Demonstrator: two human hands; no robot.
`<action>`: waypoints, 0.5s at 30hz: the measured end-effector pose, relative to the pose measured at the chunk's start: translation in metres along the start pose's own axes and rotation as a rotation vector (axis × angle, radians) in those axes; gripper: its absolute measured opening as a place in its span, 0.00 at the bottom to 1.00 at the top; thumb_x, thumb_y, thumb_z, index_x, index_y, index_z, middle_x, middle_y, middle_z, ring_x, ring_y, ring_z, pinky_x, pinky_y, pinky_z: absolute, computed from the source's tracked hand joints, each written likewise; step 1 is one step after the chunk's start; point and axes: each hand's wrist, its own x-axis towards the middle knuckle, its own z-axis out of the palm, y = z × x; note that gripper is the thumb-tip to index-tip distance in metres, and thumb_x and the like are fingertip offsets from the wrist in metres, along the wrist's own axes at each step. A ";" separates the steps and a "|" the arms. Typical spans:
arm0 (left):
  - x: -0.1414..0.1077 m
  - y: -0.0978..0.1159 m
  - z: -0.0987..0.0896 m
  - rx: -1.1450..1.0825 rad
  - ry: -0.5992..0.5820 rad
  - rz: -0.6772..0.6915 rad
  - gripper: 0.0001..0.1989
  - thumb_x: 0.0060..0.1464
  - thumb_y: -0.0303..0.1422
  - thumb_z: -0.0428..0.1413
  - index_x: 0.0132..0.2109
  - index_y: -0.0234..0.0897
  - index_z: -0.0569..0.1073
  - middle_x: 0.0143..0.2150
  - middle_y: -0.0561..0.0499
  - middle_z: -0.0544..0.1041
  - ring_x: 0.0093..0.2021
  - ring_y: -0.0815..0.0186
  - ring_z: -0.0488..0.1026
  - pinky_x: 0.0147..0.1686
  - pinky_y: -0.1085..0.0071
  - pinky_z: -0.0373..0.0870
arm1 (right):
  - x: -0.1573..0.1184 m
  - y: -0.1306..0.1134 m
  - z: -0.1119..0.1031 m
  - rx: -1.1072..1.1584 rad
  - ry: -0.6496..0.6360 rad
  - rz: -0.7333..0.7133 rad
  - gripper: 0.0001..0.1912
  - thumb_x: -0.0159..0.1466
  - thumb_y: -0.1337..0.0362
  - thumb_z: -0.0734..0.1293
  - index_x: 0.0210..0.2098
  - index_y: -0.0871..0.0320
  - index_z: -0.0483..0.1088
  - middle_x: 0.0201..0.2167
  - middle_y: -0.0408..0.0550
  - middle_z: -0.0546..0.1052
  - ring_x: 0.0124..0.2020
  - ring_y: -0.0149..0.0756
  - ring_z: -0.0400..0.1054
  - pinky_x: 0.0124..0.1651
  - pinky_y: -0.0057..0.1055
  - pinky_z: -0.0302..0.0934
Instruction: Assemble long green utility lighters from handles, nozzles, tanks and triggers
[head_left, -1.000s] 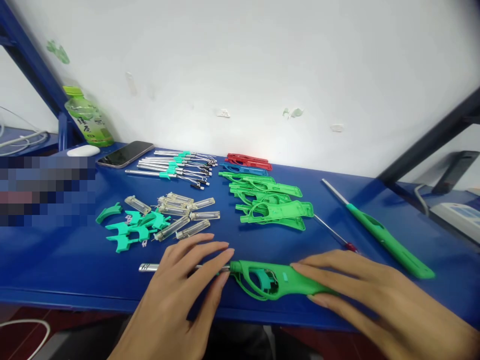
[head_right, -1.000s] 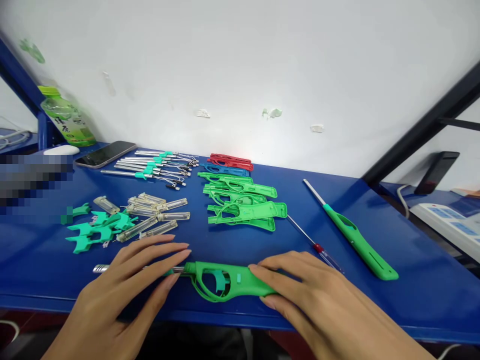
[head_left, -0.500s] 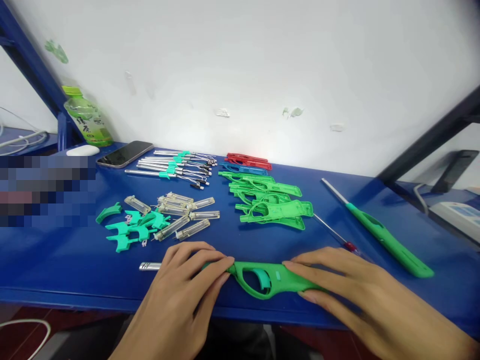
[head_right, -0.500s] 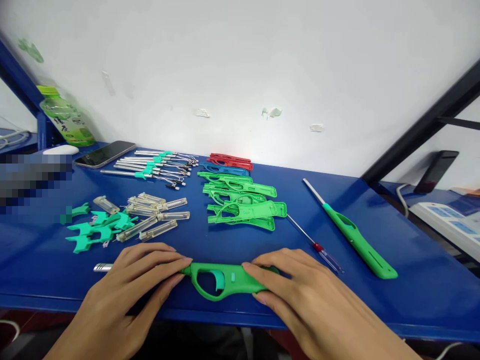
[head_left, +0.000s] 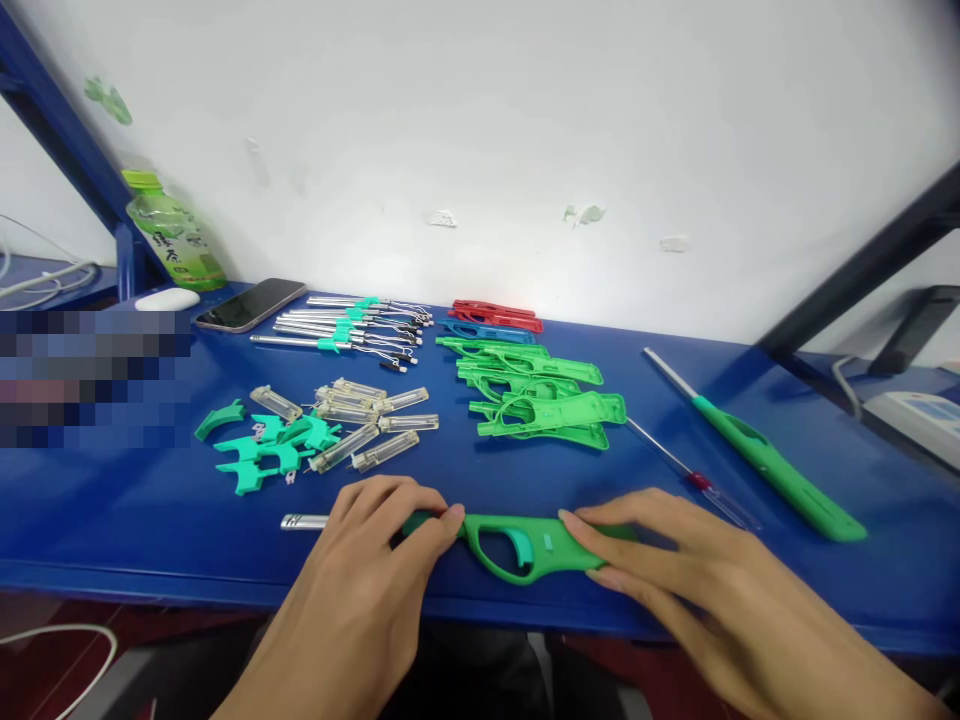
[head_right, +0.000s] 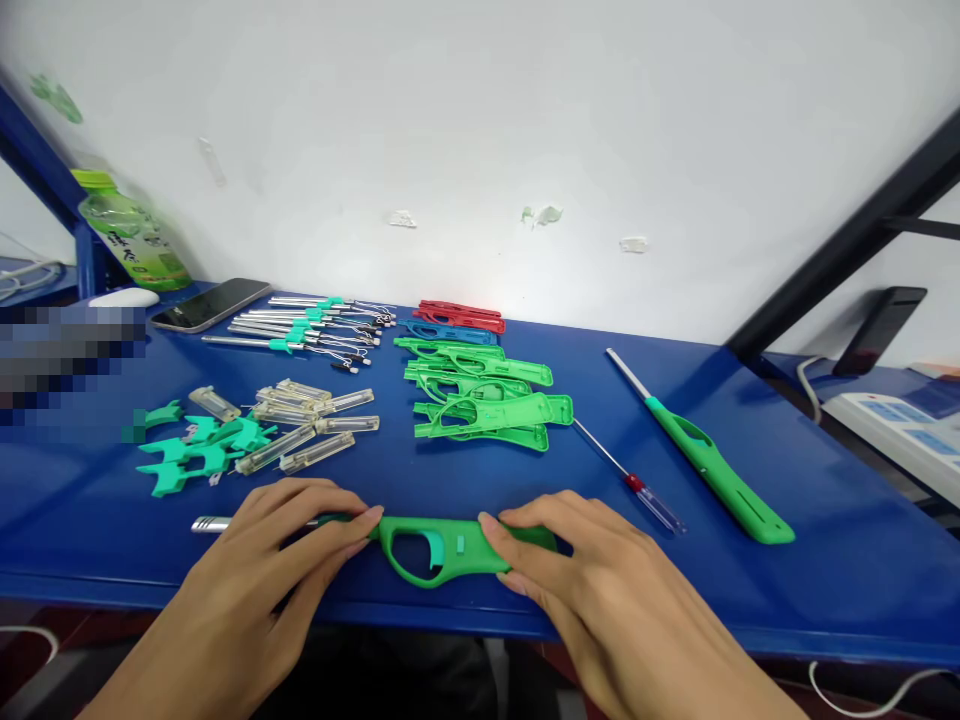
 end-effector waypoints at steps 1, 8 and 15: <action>0.000 0.001 0.000 0.012 -0.010 0.006 0.19 0.69 0.17 0.51 0.54 0.42 0.80 0.49 0.51 0.81 0.50 0.61 0.76 0.50 0.61 0.73 | -0.001 -0.001 0.002 -0.015 0.010 0.004 0.21 0.80 0.61 0.61 0.66 0.43 0.76 0.54 0.48 0.84 0.48 0.41 0.83 0.46 0.39 0.83; -0.006 -0.003 -0.018 0.100 -0.116 0.000 0.19 0.72 0.25 0.53 0.64 0.47 0.76 0.58 0.48 0.77 0.58 0.55 0.72 0.55 0.57 0.72 | -0.011 0.003 0.020 -0.067 0.135 0.006 0.20 0.79 0.59 0.64 0.66 0.42 0.76 0.58 0.46 0.84 0.53 0.43 0.83 0.50 0.40 0.83; -0.011 -0.025 -0.028 0.165 -0.066 0.014 0.08 0.75 0.34 0.54 0.55 0.47 0.76 0.51 0.53 0.79 0.51 0.58 0.76 0.52 0.61 0.69 | -0.017 0.012 0.036 -0.061 0.296 -0.041 0.19 0.78 0.59 0.66 0.65 0.42 0.76 0.55 0.40 0.86 0.53 0.39 0.83 0.52 0.33 0.82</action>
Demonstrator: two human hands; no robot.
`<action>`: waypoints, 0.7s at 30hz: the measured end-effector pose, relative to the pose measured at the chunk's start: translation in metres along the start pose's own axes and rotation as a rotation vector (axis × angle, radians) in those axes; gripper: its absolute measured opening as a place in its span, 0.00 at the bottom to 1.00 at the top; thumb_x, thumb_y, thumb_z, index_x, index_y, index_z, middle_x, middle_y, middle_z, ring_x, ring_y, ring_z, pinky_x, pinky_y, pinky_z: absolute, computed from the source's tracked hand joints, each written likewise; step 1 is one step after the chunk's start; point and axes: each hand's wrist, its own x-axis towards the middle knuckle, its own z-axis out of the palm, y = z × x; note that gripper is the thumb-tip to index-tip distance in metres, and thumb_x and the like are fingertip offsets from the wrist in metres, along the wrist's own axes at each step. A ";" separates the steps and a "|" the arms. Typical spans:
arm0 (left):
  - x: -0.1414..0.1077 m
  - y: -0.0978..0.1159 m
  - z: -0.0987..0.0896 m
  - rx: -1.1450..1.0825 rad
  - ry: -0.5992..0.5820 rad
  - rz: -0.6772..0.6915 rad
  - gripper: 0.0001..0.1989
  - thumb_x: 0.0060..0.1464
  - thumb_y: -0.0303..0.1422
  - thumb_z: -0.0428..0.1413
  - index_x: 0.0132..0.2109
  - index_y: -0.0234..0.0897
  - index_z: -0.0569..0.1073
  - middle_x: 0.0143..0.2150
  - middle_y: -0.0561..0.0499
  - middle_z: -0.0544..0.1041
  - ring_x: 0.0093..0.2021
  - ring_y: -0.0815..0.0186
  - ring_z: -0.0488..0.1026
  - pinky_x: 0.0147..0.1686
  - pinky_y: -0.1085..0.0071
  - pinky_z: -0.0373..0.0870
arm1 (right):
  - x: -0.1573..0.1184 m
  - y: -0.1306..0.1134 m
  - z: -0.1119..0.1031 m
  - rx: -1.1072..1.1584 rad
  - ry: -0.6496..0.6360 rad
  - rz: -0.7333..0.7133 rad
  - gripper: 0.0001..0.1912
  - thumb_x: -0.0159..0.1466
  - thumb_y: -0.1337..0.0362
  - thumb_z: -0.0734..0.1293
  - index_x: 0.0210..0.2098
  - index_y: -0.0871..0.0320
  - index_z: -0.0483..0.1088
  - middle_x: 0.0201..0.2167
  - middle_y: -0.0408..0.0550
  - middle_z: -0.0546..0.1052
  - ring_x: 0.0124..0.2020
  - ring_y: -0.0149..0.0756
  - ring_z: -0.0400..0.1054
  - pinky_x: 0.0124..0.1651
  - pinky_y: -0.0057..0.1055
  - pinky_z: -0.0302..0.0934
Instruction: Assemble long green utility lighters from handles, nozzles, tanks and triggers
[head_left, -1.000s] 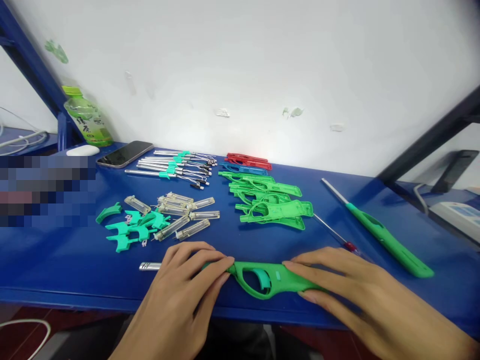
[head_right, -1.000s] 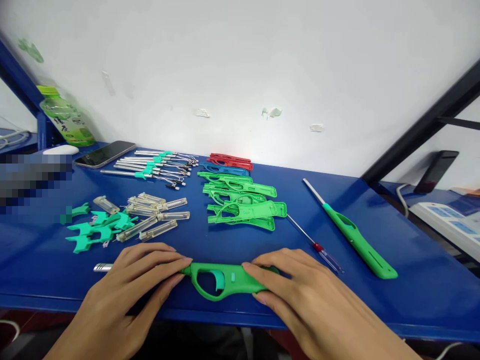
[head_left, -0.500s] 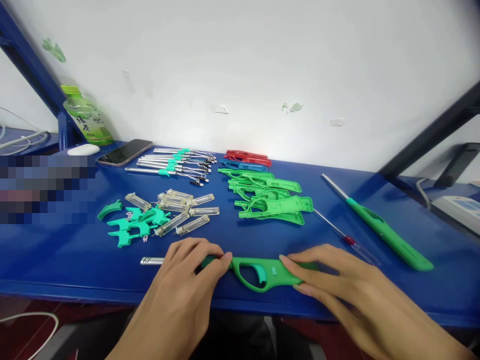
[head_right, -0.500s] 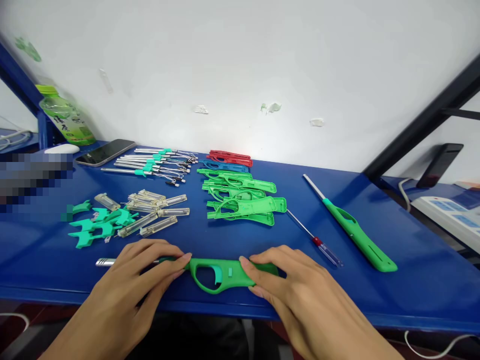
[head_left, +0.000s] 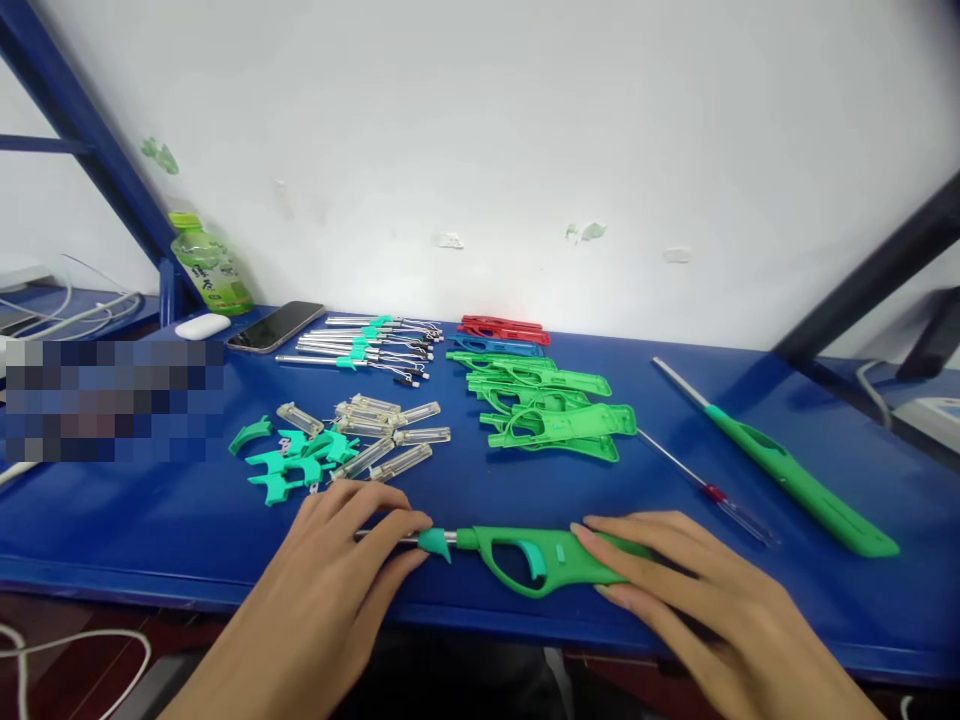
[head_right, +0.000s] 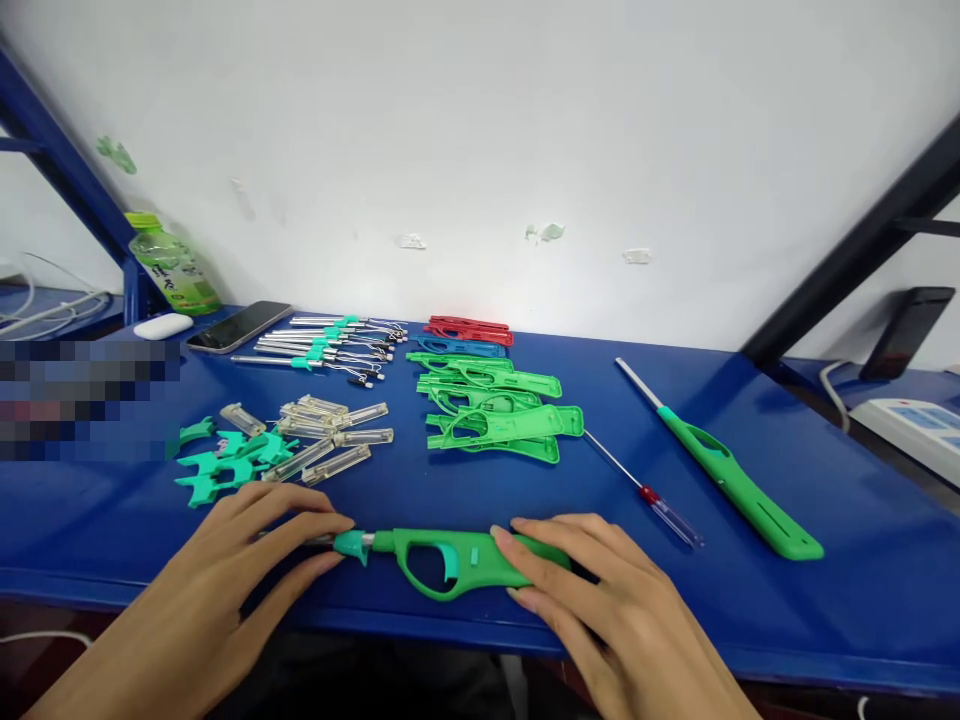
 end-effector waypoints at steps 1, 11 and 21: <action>0.002 0.001 0.002 -0.015 -0.003 0.023 0.08 0.75 0.32 0.53 0.54 0.47 0.76 0.49 0.54 0.80 0.49 0.59 0.76 0.51 0.62 0.69 | -0.002 0.000 0.002 0.000 0.011 0.000 0.19 0.78 0.60 0.66 0.66 0.42 0.76 0.55 0.39 0.86 0.53 0.38 0.82 0.52 0.32 0.81; 0.014 0.019 0.007 -0.027 0.008 0.112 0.10 0.79 0.29 0.46 0.56 0.41 0.71 0.46 0.53 0.81 0.43 0.62 0.77 0.45 0.64 0.71 | -0.014 -0.004 0.005 0.076 -0.166 0.149 0.31 0.80 0.64 0.59 0.80 0.44 0.54 0.58 0.48 0.79 0.54 0.29 0.82 0.55 0.20 0.75; 0.017 0.018 0.011 -0.074 0.025 0.200 0.18 0.72 0.20 0.51 0.63 0.35 0.73 0.48 0.46 0.82 0.48 0.57 0.78 0.43 0.62 0.81 | -0.007 -0.011 0.001 0.032 0.002 0.206 0.19 0.77 0.46 0.65 0.63 0.35 0.79 0.55 0.37 0.86 0.53 0.40 0.85 0.48 0.24 0.78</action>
